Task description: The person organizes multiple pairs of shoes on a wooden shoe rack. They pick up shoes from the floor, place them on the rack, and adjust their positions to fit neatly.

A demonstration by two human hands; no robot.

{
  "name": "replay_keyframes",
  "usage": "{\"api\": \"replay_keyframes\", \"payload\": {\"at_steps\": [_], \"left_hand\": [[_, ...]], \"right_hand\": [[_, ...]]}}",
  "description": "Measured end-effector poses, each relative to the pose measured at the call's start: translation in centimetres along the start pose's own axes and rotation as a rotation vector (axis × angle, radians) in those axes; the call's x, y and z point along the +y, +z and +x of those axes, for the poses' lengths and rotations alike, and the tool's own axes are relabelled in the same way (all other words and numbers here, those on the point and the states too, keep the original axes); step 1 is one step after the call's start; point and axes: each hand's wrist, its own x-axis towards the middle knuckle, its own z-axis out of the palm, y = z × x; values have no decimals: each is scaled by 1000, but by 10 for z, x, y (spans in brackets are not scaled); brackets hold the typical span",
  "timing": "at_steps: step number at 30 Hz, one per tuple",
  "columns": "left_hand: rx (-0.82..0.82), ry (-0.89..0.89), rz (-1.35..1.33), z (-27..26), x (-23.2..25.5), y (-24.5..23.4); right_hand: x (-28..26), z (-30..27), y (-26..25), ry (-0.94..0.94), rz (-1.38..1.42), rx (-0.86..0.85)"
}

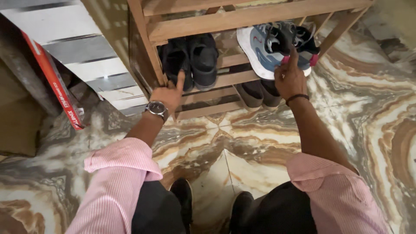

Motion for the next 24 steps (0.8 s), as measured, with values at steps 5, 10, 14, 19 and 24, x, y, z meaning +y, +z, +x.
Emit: {"api": "replay_keyframes", "payload": {"at_steps": [5, 10, 14, 19, 24], "left_hand": [[-34, -8, 11, 0, 0, -1], [18, 24, 65, 1, -1, 2], [-23, 23, 44, 2, -2, 0], [-57, 16, 6, -1, 0, -11], [-57, -4, -13, -5, 5, -23]], "right_hand": [[-5, -3, -4, -97, 47, 33], [-16, -3, -7, -50, -42, -17], [-22, 1, -5, 106, -71, -75], [-28, 12, 5, 289, -157, -81], [-20, 12, 14, 258, -127, 14]]}}
